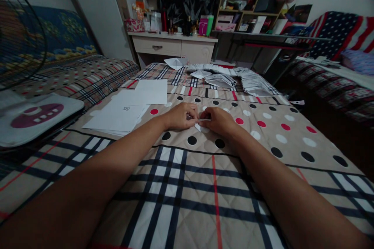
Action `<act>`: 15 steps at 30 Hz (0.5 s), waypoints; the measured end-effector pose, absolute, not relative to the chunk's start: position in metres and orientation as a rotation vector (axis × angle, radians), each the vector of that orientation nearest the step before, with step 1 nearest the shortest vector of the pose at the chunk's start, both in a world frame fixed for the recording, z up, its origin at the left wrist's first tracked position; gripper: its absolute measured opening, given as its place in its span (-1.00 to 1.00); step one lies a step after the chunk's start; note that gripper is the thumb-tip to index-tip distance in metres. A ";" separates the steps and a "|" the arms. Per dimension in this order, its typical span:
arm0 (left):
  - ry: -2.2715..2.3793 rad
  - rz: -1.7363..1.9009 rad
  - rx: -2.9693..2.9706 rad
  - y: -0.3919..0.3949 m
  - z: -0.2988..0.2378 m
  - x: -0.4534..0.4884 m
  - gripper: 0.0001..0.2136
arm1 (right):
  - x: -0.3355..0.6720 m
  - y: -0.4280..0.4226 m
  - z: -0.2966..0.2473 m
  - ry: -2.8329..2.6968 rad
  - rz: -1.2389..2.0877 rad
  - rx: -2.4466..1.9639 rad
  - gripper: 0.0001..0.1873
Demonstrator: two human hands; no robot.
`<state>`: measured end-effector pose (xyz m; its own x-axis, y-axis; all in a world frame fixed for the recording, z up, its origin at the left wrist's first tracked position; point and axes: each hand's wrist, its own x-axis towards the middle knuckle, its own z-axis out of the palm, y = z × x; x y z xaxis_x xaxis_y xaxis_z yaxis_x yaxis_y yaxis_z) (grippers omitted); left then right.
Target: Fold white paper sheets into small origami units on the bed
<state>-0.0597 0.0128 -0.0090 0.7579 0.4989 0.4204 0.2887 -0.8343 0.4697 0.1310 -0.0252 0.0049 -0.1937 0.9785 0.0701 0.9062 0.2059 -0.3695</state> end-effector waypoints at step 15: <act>1.000 1.048 1.989 0.018 -0.021 -0.052 -0.73 | 0.137 -0.025 -0.024 -1.675 0.526 -1.380 -0.81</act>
<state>-0.0521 0.0184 -0.0211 0.3842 0.8517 0.3563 0.3153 -0.4838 0.8164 0.1368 -0.0248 -0.0236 0.0023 0.9343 0.3565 0.5630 0.2935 -0.7726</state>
